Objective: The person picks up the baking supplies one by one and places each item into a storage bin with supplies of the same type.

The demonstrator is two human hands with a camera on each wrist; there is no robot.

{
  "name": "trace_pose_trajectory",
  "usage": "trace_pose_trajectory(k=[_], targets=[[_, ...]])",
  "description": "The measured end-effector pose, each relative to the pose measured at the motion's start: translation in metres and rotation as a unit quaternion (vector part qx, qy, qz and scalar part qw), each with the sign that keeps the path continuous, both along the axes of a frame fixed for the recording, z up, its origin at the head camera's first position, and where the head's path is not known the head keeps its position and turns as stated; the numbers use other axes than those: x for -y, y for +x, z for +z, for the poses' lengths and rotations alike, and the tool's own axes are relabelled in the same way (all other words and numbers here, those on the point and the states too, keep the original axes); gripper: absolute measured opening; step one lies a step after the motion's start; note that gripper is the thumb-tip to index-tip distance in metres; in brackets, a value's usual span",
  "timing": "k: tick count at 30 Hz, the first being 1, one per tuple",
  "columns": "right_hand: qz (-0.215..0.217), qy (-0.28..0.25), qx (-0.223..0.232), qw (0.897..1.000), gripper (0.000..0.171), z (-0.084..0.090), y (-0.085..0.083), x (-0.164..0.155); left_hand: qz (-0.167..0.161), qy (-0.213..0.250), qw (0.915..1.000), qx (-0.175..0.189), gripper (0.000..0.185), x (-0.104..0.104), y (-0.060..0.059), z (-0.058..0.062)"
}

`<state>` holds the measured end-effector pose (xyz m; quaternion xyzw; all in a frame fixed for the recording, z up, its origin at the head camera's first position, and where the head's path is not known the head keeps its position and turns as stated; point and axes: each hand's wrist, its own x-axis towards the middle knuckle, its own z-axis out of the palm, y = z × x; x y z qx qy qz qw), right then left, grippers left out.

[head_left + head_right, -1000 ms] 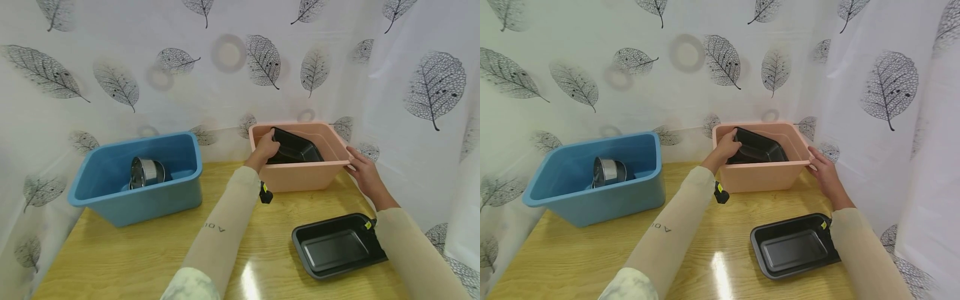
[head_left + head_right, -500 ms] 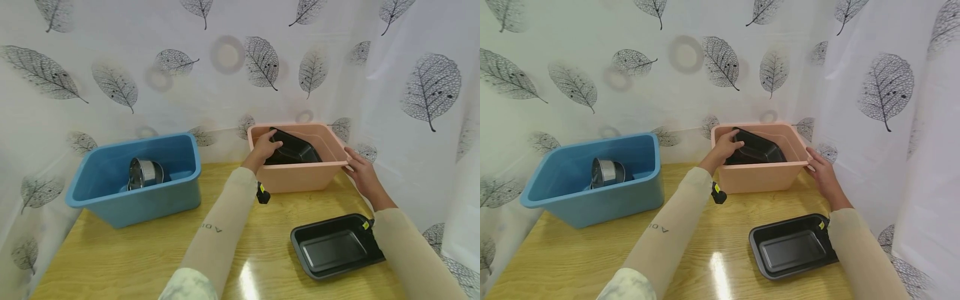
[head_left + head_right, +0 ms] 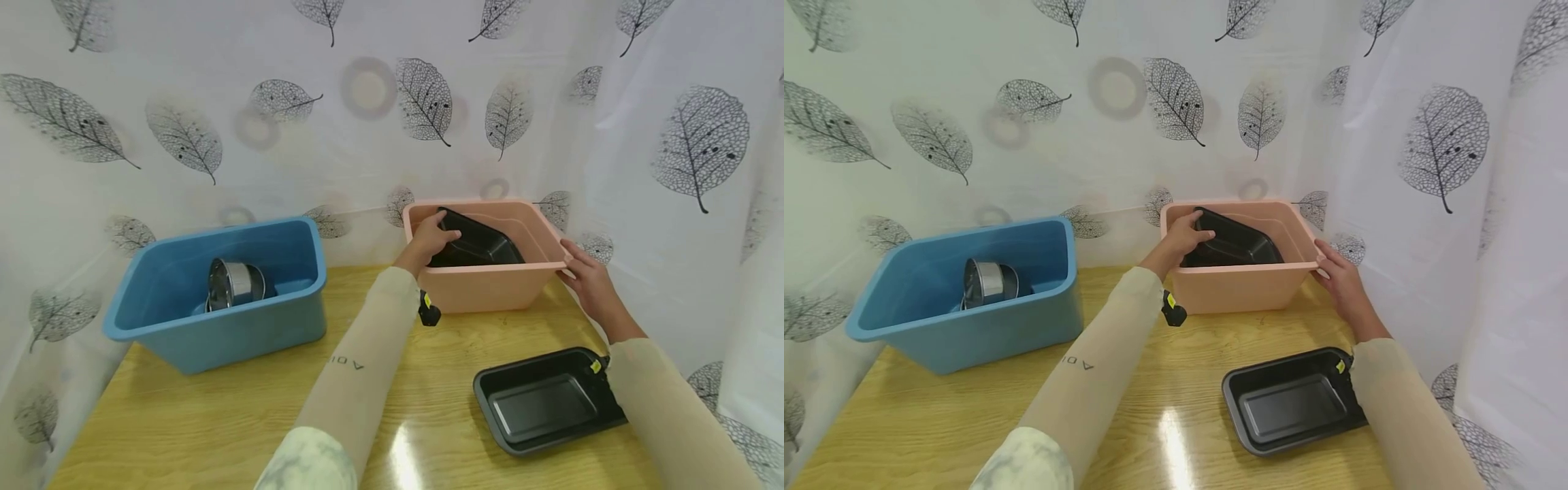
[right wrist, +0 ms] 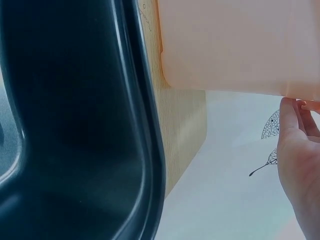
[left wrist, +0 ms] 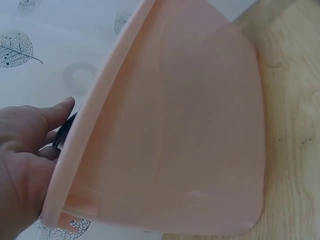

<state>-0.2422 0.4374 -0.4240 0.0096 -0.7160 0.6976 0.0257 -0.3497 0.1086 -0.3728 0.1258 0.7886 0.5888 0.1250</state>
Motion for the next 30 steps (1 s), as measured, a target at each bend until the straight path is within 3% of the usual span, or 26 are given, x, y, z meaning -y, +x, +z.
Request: trace_pose_trajectory(k=[10,17,30], targets=[[0.002,-0.002,-0.004,1.0,0.06,0.0003,-0.0002,0.0008,0.013,0.007,0.9999,0.001,0.073,-0.0007,0.0007,-0.0004],[-0.001,-0.001,-0.002,1.0,0.06,-0.0004,0.0001,0.0005,0.005,0.027,0.9996,0.007,0.073,0.0005,0.0002,-0.0003],[-0.005,-0.011,0.002,1.0,0.061,-0.0001,0.0008,0.0011,0.003,0.048,0.9987,-0.02,0.067,-0.0011,-0.002,-0.0005]])
